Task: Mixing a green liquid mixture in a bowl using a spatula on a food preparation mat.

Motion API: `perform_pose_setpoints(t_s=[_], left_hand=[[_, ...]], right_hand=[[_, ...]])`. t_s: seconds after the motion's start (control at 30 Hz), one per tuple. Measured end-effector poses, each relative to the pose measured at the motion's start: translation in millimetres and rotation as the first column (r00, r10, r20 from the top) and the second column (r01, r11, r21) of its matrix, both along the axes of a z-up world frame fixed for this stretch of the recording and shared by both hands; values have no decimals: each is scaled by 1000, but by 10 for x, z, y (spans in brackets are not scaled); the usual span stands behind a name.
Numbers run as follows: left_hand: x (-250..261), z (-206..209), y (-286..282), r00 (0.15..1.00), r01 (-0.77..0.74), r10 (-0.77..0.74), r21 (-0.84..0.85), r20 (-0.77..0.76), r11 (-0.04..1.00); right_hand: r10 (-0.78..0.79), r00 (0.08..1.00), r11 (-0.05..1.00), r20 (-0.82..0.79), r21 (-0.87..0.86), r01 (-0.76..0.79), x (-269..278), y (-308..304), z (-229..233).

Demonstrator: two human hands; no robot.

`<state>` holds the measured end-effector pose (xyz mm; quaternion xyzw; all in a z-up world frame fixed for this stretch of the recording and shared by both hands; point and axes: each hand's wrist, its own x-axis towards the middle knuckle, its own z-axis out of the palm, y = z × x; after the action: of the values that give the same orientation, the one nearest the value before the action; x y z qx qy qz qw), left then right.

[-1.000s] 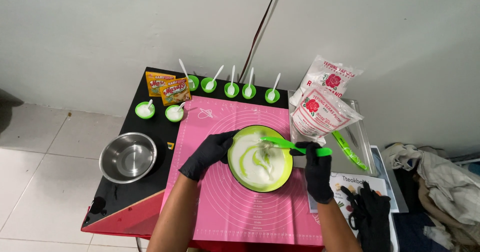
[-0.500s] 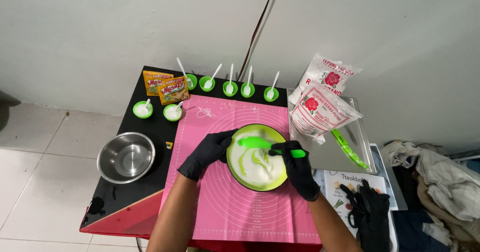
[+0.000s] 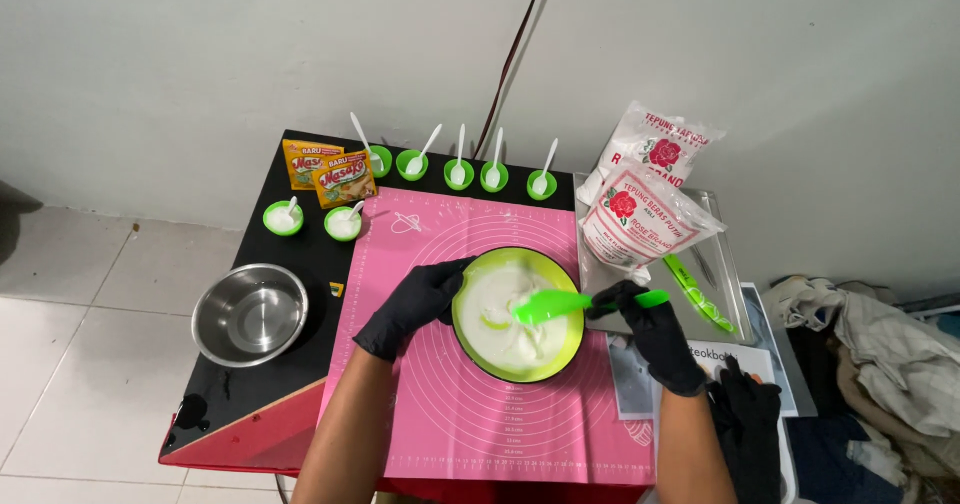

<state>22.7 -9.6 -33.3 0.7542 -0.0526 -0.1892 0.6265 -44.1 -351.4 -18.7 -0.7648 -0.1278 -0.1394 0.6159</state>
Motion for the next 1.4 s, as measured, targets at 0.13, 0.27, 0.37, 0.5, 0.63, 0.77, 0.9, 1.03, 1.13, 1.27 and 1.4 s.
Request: perform_pose_setpoints(t_s=[0.13, 0.27, 0.37, 0.5, 0.63, 0.77, 0.9, 1.03, 1.13, 1.27, 1.4], left_hand=[[-39, 61, -27, 1000, -2, 1, 56, 9, 998], [-59, 127, -37, 1000, 23, -25, 102, 14, 994], [-77, 175, -31, 999, 28, -32, 125, 31, 992], [-101, 245, -34, 999, 29, -35, 147, 41, 989], [-103, 221, -56, 998, 22, -30, 148, 49, 989], [-163, 385, -69, 999, 14, -22, 186, 42, 982], [-167, 433, -70, 989, 35, -80, 320, 127, 947], [-158, 399, -59, 989, 72, -117, 408, 86, 910], [-161, 380, -33, 981, 85, -152, 430, 123, 899], [-174, 383, -9, 981, 101, -164, 451, 104, 887], [-46, 79, -8, 976, 111, -186, 477, 113, 872]], right_hand=[[16, 999, 997, -32, 73, -14, 48, 235, -43], [110, 991, 956, -79, 282, -84, 110, 369, -155], [181, 981, 937, -74, 317, -149, 116, 308, -204], [137, 971, 990, -195, 18, -136, -69, 303, 367], [106, 964, 990, -243, -65, -125, -95, -38, 244], [21, 977, 998, -213, 70, -6, -112, -18, 302], [63, 947, 872, -315, 480, 101, -4, 124, -30], [61, 982, 923, -180, 384, 13, -34, 282, 129], [152, 966, 980, -210, -92, -175, -26, 58, 340], [81, 900, 925, -428, -303, -228, -103, -18, 770], [-297, 830, 569, -472, -786, -243, -66, 19, 859]])
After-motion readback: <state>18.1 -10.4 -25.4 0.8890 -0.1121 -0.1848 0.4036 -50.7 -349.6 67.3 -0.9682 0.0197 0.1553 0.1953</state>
